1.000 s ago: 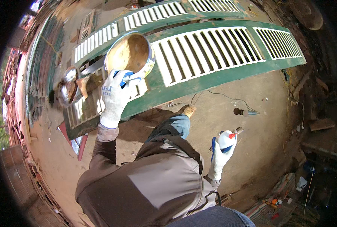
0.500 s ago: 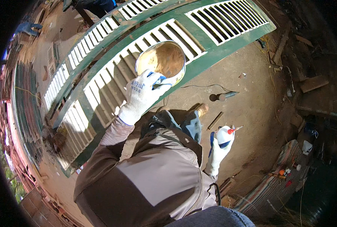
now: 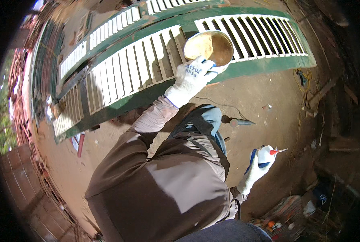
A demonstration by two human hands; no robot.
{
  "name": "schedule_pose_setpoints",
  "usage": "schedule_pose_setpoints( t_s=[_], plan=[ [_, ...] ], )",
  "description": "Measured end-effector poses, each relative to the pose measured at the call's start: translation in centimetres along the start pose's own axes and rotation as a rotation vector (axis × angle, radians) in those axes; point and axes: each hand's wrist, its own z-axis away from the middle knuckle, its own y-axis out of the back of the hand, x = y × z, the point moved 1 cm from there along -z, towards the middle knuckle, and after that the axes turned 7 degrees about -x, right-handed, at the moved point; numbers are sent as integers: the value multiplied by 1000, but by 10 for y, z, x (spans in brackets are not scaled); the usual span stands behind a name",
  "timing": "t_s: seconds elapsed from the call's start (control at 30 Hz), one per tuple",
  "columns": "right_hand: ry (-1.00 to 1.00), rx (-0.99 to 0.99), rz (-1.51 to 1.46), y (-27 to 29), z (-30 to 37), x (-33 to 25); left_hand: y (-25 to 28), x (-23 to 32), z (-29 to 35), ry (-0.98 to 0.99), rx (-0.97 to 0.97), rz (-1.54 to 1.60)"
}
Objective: The person applies a brown paste to a green wooden slatted panel using a yellow scraper, then uses a white bottle with a red nozzle to apply glue along the panel edges. The person smooths the glue with gloved fingers and continues applying glue to multiple sections of the panel.
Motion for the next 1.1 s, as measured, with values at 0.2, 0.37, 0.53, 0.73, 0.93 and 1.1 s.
schedule_pose_setpoints(
  t_s=[0.2, 0.37, 0.53, 0.73, 0.93, 1.1],
  plan=[
    [9, -122, -28, 5, -94, -18, 30, 20, -35, 194, 48, 122],
    [24, -255, 7, -11, -177, -26, -8, 0, -69, 307, -277, -376],
    [-25, -319, -10, -27, -249, -41, -35, -4, -90, 208, -128, -390],
    [35, -445, 70, -49, -325, -60, -74, -28, -72, 233, -16, 71],
    [63, -477, 131, -52, -374, -75, -34, -8, -107, 8, 38, -510],
    [-21, -423, 65, -23, -411, -86, -10, 19, -121, 527, -42, -192]
  ],
)
